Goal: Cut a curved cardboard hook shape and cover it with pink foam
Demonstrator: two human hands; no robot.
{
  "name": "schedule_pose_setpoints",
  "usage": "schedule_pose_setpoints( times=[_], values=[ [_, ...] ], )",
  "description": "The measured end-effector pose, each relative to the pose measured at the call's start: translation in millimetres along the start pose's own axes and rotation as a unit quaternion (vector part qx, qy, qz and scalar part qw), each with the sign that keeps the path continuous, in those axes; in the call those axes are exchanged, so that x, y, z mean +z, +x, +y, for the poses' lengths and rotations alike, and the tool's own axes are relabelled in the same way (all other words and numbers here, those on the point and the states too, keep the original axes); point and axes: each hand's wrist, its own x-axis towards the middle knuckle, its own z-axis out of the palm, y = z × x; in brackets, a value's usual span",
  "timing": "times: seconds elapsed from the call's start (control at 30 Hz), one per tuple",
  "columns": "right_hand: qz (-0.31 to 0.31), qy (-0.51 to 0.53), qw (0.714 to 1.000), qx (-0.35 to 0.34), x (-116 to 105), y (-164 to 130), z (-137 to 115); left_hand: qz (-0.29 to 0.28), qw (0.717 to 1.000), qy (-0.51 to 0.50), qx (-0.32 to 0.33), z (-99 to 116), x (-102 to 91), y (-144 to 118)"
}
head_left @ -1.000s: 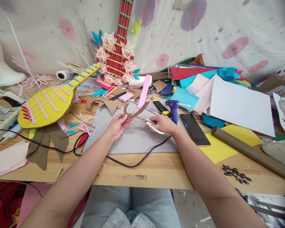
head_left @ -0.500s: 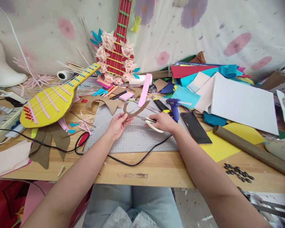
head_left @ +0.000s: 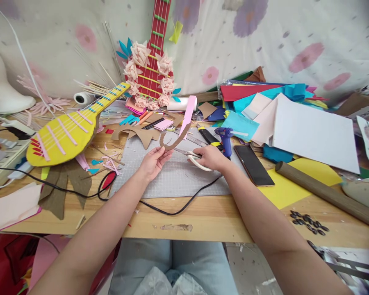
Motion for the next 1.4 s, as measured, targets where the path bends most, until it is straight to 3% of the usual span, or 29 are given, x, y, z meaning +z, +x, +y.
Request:
schedule_pose_setpoints(
  times=[0.57,1.1,1.4],
  values=[
    [-0.043,0.066,0.997,0.003,-3.6,-3.7,4.4,-0.019,1.0,0.006,-0.006,-0.5,-0.5,-0.1],
    [-0.001,-0.002,1.0,0.004,-3.0,-2.7,1.0,-0.024,1.0,0.016,0.006,-1.8,0.4,-0.1],
    [0.016,-0.02,1.0,0.002,2.2,-1.8,0.0,-0.012,1.0,-0.005,-0.024,1.2,1.0,-0.4]
  ],
)
